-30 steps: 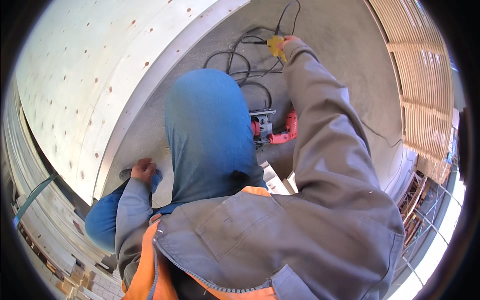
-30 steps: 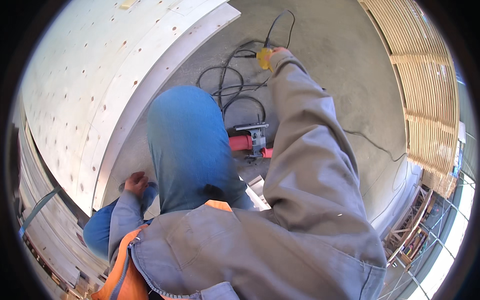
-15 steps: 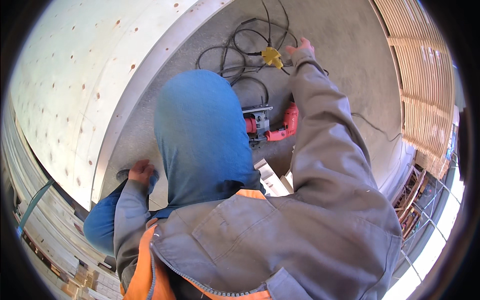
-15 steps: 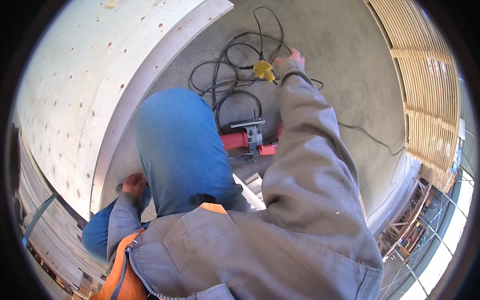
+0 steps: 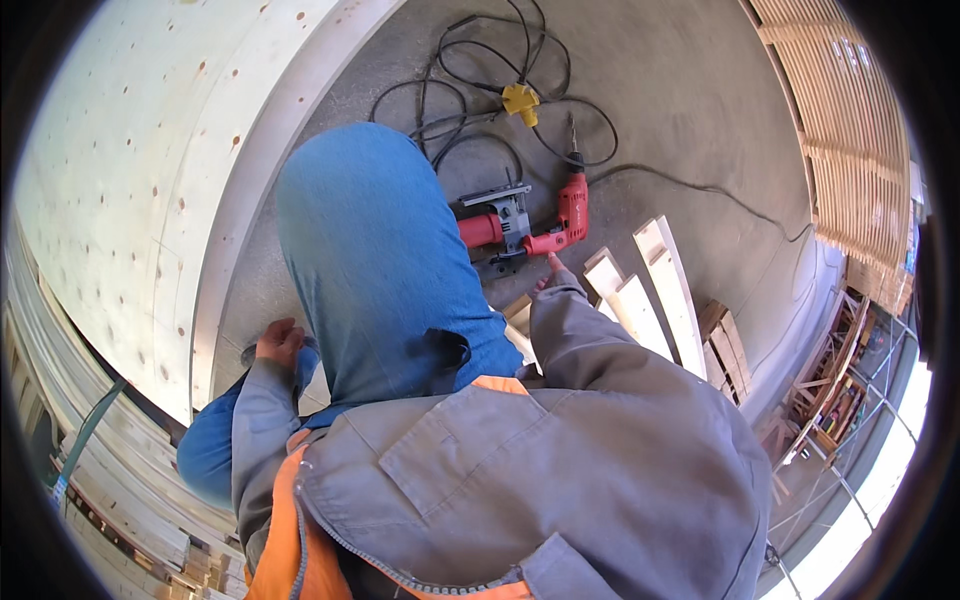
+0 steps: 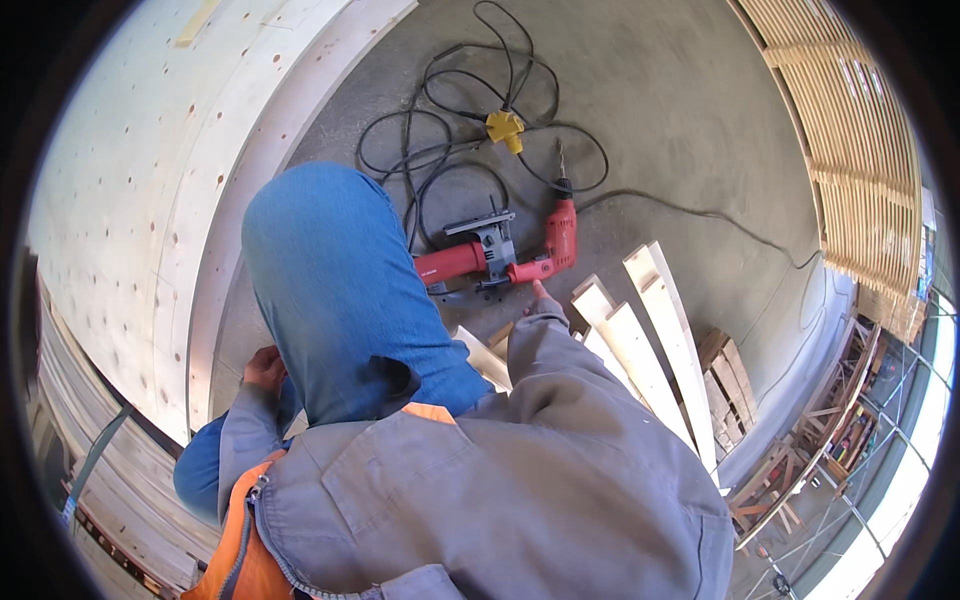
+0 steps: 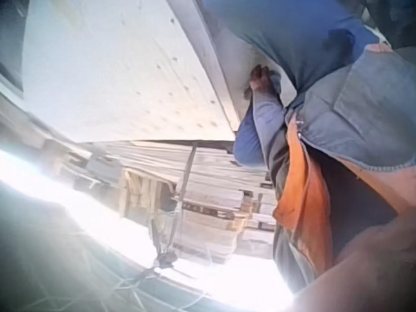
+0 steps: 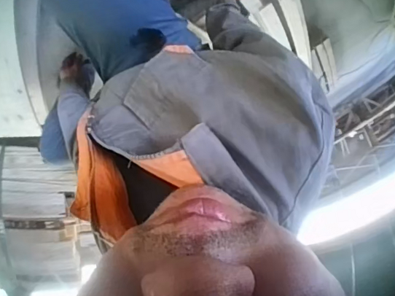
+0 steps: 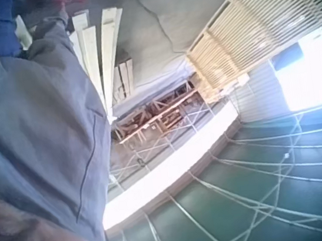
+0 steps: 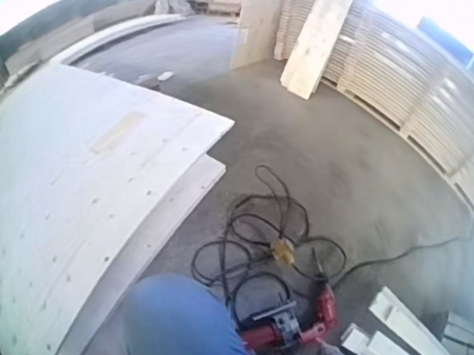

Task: The person drills multiple holes into a large plywood sheet using a red corded drill, then uses a jigsaw to cut along a marked line on the same sheet. The person handles a small wooden block and places it on the sheet before switching tools.

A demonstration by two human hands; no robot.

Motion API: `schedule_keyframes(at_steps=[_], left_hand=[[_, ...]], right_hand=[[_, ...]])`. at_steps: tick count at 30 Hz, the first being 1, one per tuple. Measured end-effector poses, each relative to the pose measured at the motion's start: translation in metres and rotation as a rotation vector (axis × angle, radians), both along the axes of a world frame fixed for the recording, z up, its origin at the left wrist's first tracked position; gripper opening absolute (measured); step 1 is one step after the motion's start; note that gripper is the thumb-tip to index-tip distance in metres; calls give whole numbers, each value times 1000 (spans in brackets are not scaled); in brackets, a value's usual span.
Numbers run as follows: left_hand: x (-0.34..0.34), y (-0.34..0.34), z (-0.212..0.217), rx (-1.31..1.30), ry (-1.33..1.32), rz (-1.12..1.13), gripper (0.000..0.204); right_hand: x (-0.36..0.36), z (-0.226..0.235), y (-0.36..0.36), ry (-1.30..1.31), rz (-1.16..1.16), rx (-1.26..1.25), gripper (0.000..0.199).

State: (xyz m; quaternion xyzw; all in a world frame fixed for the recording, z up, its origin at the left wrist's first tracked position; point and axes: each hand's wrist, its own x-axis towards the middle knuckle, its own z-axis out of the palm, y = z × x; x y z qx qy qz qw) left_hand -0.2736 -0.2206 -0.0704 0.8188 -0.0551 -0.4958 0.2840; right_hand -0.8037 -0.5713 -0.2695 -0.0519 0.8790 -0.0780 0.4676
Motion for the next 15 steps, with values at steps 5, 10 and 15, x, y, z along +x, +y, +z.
schedule_keyframes(at_steps=[5, 10, 15], left_hand=[[-3, 11, 7, 6, -20, 24, 40], [-4, 30, 4, -3, -47, 27, 41], [-3, 18, 14, 0, -101, 9, 44]], right_hand=[[48, -2, -22, -371, -127, -114, 38], [44, -49, -44, -578, -277, -96, 31], [39, -116, -60, -629, -492, -205, 25]])
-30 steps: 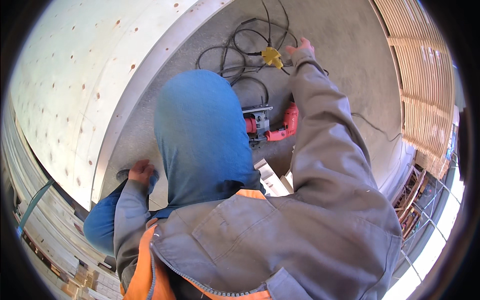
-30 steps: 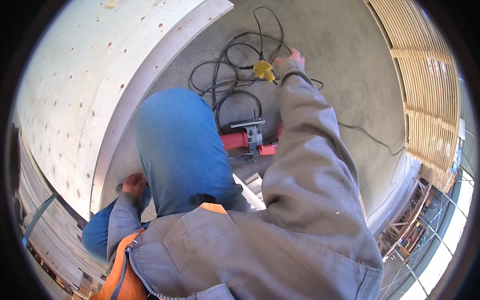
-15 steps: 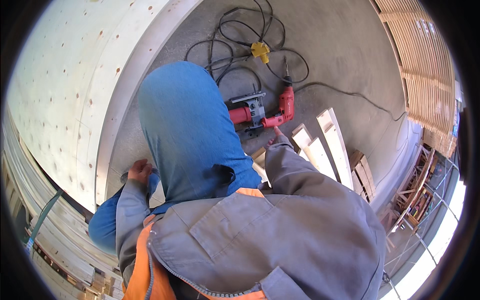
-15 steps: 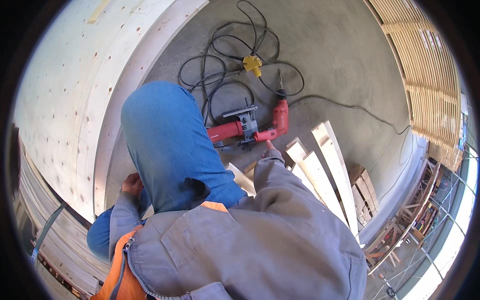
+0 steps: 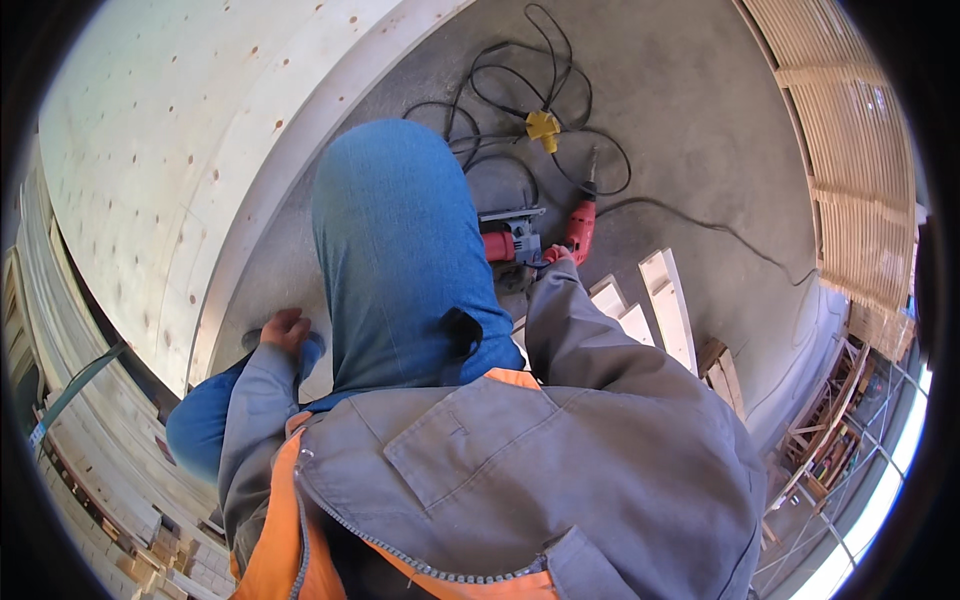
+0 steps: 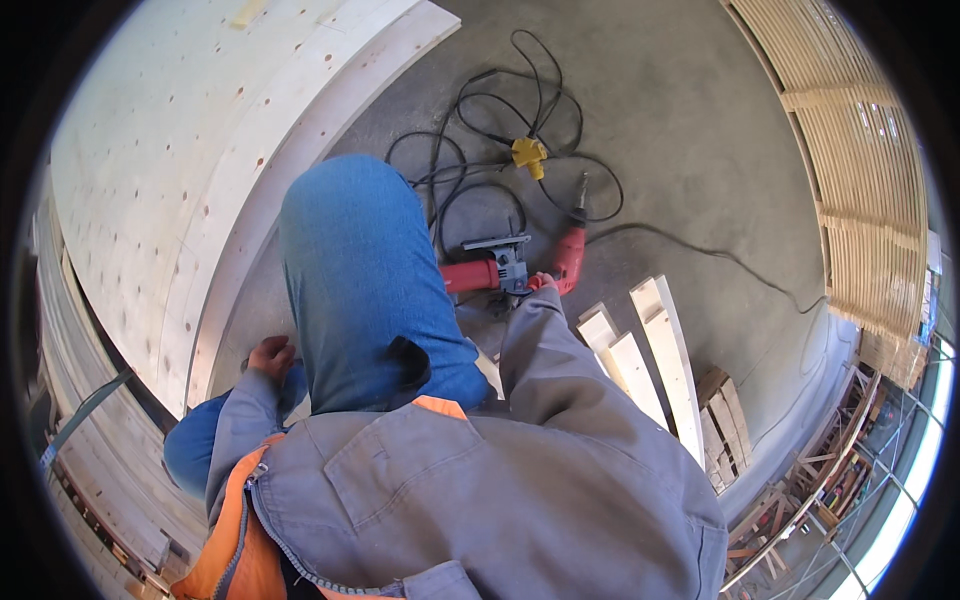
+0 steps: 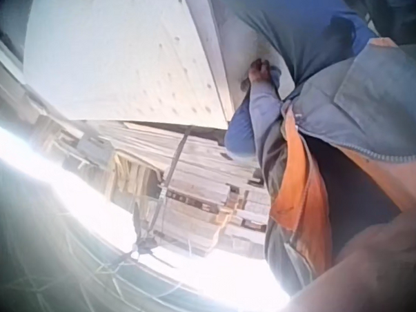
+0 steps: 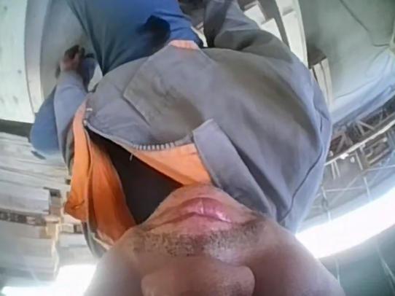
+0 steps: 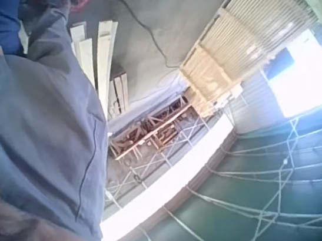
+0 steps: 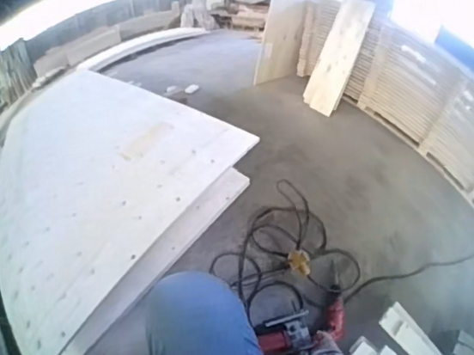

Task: The person drills multiple holes into a large plywood sheet using a red corded drill, then uses a jigsaw to cut along a marked line on the same sheet. The person handles a small wooden block and places it on the sheet before switching tools.

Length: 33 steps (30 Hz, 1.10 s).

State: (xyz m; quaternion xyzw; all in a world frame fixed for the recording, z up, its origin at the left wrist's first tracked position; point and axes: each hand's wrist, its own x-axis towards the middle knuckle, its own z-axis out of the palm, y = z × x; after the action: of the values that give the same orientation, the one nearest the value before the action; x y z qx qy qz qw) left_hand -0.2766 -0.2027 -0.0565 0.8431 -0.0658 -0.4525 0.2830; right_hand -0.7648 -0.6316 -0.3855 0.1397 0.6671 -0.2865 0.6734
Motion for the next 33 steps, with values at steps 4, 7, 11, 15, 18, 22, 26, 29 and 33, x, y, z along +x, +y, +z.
schedule_keyframes(at_steps=[4, 7, 11, 15, 18, 22, 26, 29, 33], left_hand=[[0, -8, 0, -16, -18, -7, 43], [-20, -65, -65, -176, 114, -84, 43], [8, 12, 5, -57, -42, 17, 41], [-1, -37, 13, -116, -12, -79, 41], [1, -37, 7, -216, -50, -94, 41], [1, -38, 10, -279, -50, -78, 43], [-2, -45, 31, -304, -71, -88, 44], [-1, -48, 46, -311, -79, -101, 45], [0, -45, 54, -315, -133, -115, 45]], right_hand=[[-20, -21, 7, 21, -63, -83, 21], [-140, 34, -35, 189, -170, -270, 17], [5, 130, 33, 213, 115, -114, 17], [-40, 231, 42, 314, 200, -207, 18], [-43, 282, 52, 280, 218, -195, 19], [-34, 323, 44, 220, 262, -290, 18], [18, 375, 8, 73, 330, -463, 17], [82, 428, -25, -79, 411, -770, 17], [168, 514, -58, -270, 675, -1006, 26]])
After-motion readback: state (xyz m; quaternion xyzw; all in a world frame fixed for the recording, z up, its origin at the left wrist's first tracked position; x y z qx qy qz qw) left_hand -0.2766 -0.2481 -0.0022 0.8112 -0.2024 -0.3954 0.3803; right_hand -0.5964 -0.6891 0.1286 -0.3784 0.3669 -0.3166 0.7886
